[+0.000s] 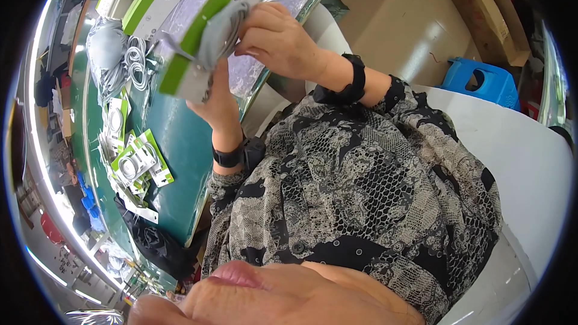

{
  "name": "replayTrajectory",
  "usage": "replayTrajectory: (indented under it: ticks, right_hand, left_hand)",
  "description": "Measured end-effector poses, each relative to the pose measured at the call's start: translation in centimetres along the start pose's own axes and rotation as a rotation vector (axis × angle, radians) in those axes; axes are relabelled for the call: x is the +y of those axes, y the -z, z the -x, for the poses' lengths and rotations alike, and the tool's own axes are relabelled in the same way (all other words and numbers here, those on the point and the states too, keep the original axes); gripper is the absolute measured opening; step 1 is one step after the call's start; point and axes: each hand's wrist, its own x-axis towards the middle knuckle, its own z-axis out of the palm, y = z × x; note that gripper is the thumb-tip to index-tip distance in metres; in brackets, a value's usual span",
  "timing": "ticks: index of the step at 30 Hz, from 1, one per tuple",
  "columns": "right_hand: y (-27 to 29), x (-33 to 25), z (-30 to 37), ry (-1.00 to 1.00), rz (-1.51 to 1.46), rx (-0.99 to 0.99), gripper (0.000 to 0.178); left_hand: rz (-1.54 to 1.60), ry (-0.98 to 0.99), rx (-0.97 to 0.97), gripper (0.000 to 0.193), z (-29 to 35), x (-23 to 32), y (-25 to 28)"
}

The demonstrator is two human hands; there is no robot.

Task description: The person secures a USB cable to its cardboard packaging by hand using a plastic zip tie, then turns the package over and pulls the tie tight. After setting the package aside, they pick up another cable and package to repeat the process.

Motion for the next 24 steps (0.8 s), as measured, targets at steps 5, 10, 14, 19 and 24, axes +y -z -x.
replayTrajectory:
  ticks: [5, 10, 14, 19, 24]
  right_hand:
    - [0.6, -0.4, -0.7, 0.033, -0.005, 0.125, 0.020]
    - [0.6, -0.4, -1.2, 0.095, 0.043, 0.151, 0.017]
    - [1.0, -0.3, -1.2, 0.123, 0.096, 0.107, 0.015]
    - [2.0, -0.3, -1.5, 0.235, 0.124, 0.004, 0.018]
    - [2.3, -0.5, -1.5, 0.217, 0.116, 0.023, 0.019]
  left_hand:
    - [-0.216, -0.460, -0.168, 0.025, -1.5, 1.8, -0.1]
    - [-0.266, -0.620, -0.214, 0.030, -3.0, 3.9, 0.6]
    - [-0.298, -0.662, -0.295, 0.029, -4.1, 5.0, 1.3]
    - [-0.295, -0.683, -0.322, 0.029, -4.5, 5.3, 1.5]
    - [-0.264, -0.698, -0.325, 0.030, -4.4, 5.6, 1.0]
